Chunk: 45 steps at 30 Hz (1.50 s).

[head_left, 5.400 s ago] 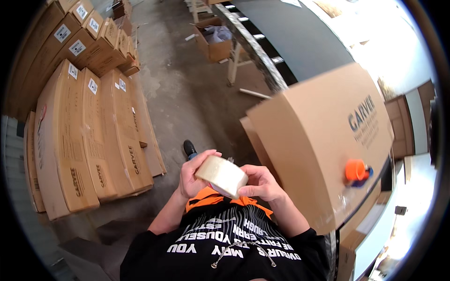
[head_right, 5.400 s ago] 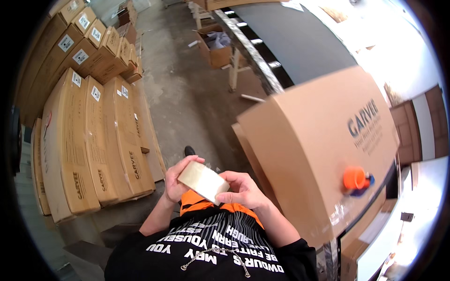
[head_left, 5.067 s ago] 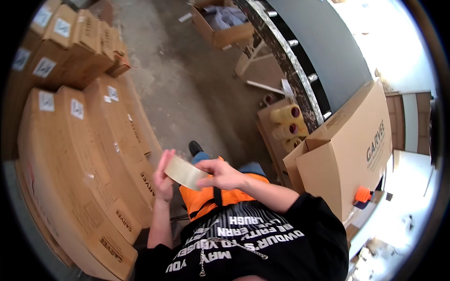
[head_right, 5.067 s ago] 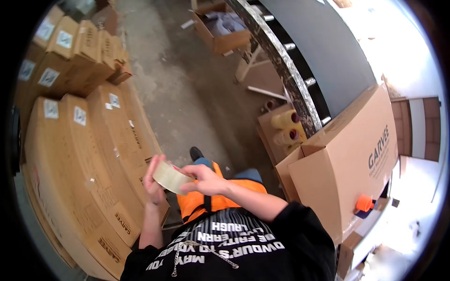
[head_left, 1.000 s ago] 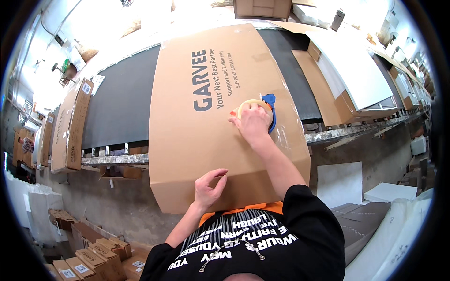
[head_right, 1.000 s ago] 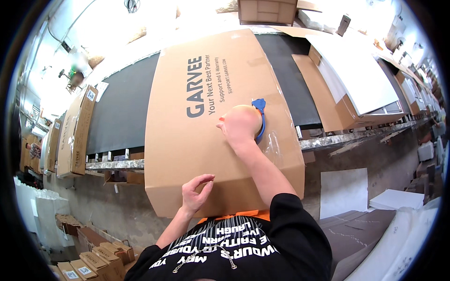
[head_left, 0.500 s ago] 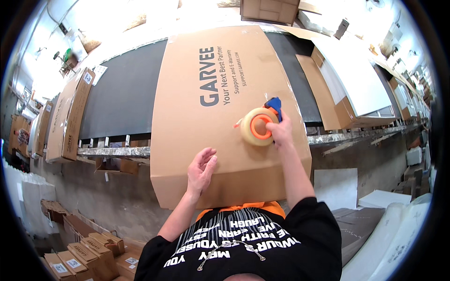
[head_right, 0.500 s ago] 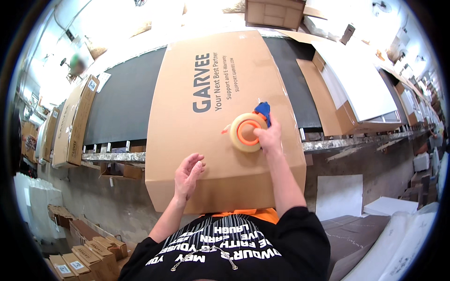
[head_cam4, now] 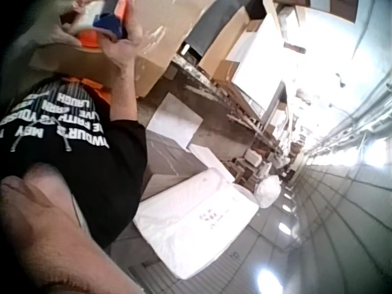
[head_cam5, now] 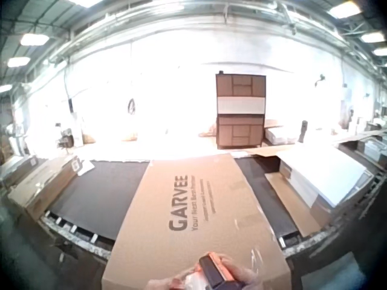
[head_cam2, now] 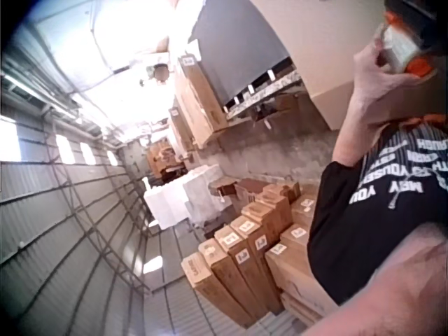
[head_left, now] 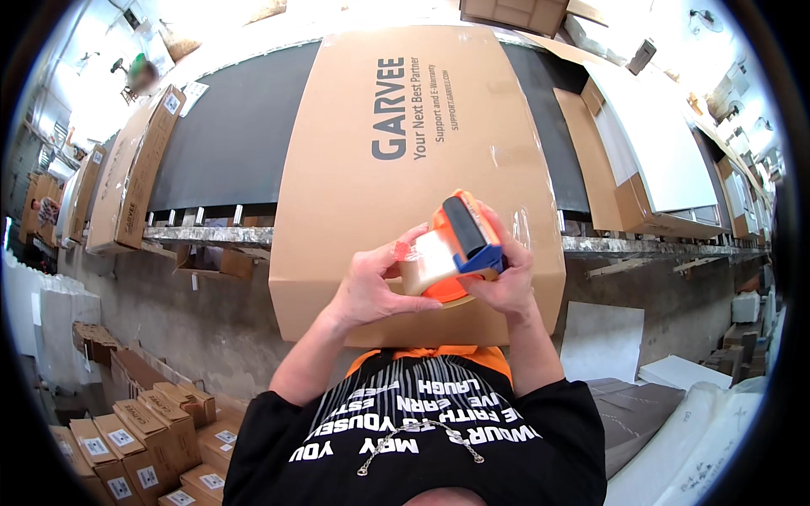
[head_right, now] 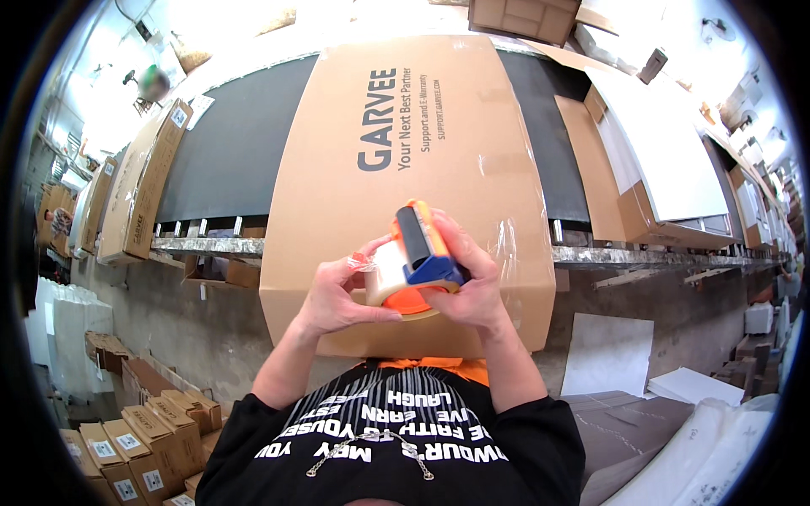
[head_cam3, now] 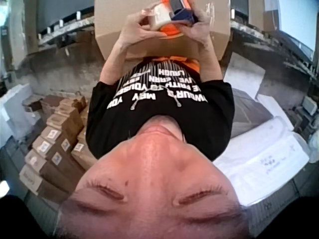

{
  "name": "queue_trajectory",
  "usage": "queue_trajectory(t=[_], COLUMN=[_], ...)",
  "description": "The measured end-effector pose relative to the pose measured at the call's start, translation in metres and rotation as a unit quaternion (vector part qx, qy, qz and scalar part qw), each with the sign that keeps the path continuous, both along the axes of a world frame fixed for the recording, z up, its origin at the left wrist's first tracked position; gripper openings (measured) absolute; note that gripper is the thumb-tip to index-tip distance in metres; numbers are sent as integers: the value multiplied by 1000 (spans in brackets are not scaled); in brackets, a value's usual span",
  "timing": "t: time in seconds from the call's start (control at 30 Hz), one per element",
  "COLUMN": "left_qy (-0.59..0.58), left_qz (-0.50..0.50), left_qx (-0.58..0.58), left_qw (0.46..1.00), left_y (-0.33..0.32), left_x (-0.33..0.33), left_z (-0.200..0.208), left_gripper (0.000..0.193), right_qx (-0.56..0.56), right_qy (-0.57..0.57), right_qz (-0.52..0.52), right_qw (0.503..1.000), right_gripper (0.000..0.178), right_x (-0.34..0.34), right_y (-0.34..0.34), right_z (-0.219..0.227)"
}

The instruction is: The person tapes large flat cardboard boxes at a warehouse workstation. The person retrieves a tape dispenser, applies tape to the edges of several flat boxes, inserts white foam protective sheets into an open box, and closes and tapes the final box shut.

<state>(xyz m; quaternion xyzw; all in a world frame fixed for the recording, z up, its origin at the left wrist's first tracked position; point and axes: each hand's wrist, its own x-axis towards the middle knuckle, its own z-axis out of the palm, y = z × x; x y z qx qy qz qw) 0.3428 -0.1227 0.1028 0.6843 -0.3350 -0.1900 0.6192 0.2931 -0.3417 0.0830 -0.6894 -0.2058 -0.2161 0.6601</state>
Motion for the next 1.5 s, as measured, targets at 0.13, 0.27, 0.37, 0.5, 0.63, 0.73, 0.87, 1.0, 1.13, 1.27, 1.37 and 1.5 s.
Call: queue_trajectory(t=[0.13,0.27,0.37,0.5,0.63,0.73,0.87,1.0,1.13,1.27,1.37,1.5], left_qy=[-31,-58,20,139,103,115,86,-67,-299,-398,-341,-70], left_qz=[4,-6,54,150,161,184,167,175,169,193,158,98], left_qx=[4,6,-92,-53,-22,-60,-107,-69,15,28,29,-112], left_qw=[999,998,994,978,981,974,976,980,939,897,926,986], left_y=[4,2,-1,4,-19,-25,-23,-22,-33,-38,-48,-61], left_x=[-4,-12,-19,-23,-28,-40,-57,-56,-30,-4,19,48], left_z=[16,15,9,11,18,25,37,64,86,98,117,128], left_gripper=[86,87,76,55,23,12,7,2,8,10,11,21], right_qx=[-10,-12,-14,-71,-128,-104,-174,-218,-284,-255,-209,266], right_qy=[46,64,-26,-103,-107,-130,-161,-163,-45,77,134,383], right_qz=[55,68,28,-33,-37,-76,-72,-43,-48,12,79,225], right_qw=[997,996,999,992,985,983,969,961,957,964,966,855], right_gripper=[86,86,88,80,79,72,72,74,76,75,76,77], right_x=[-10,-20,-21,-22,-24,-27,-30,-35,-48,-52,-51,-51], right_y=[-2,-12,-16,-22,-18,-12,-21,-28,-32,-40,-47,-43], right_z=[18,12,8,10,10,17,16,28,64,73,60,15])
